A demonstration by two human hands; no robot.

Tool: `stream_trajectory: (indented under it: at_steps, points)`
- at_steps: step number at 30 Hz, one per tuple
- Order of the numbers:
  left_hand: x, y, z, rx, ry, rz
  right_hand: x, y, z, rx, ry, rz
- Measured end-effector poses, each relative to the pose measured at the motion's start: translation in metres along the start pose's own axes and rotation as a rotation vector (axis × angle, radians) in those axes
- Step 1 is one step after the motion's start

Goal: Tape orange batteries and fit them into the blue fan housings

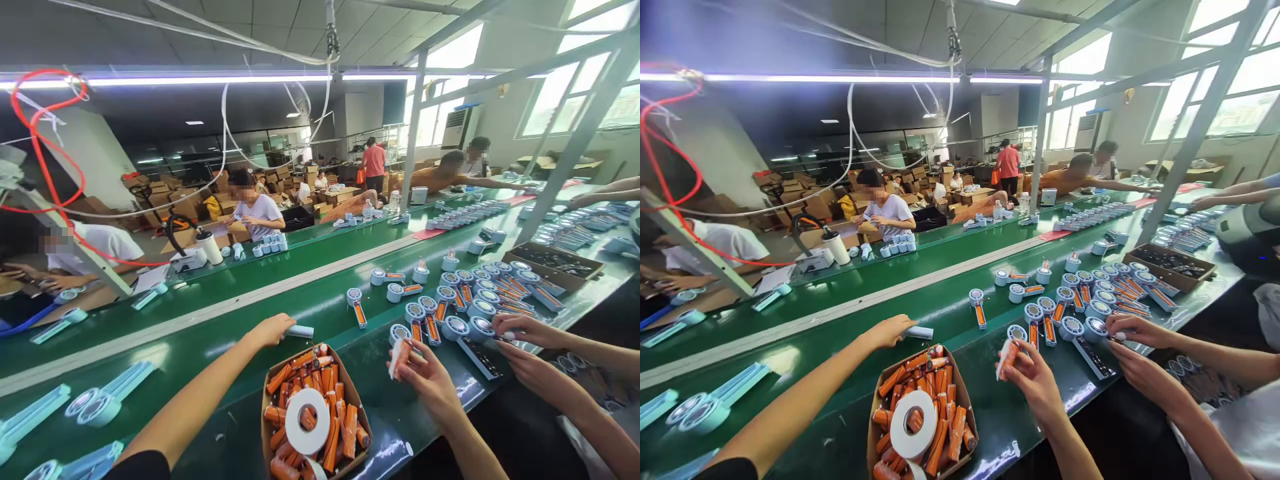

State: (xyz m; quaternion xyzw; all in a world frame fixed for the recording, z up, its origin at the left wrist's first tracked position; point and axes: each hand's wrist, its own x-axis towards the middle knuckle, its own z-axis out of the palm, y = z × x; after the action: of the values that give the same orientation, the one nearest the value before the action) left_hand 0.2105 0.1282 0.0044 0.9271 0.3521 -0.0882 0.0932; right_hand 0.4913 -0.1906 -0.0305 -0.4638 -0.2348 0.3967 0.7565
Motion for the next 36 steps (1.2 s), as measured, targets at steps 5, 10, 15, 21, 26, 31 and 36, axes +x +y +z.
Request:
stream_trajectory:
  at_steps: [5, 10, 15, 21, 26, 31, 36]
  points:
    - [-0.004, -0.023, 0.004, -0.155, 0.016, -0.102, 0.035, -0.011, 0.076, -0.039, -0.272, -0.025]
    - [0.003, -0.040, 0.015, -0.223, 0.104, -0.288, 0.025, 0.011, 0.108, -0.060, -0.443, 0.004]
    - [0.004, -0.028, 0.031, -0.181, 0.214, -0.360, 0.014, 0.026, 0.090, -0.137, -0.474, 0.041]
    - [0.017, -0.042, 0.023, -0.216, 0.200, -0.220, 0.021, 0.017, 0.064, -0.239, -0.434, 0.059]
    - [0.025, -0.044, 0.026, -0.143, 0.225, -0.199, 0.027, 0.019, 0.071, -0.264, -0.463, 0.088]
    - [0.038, -0.019, 0.030, -0.033, 0.121, -0.011, 0.032, 0.028, 0.088, -0.264, -0.529, 0.078]
    - [0.046, 0.014, 0.041, 0.017, 0.028, 0.223, 0.057, 0.033, 0.105, -0.211, -0.560, 0.017]
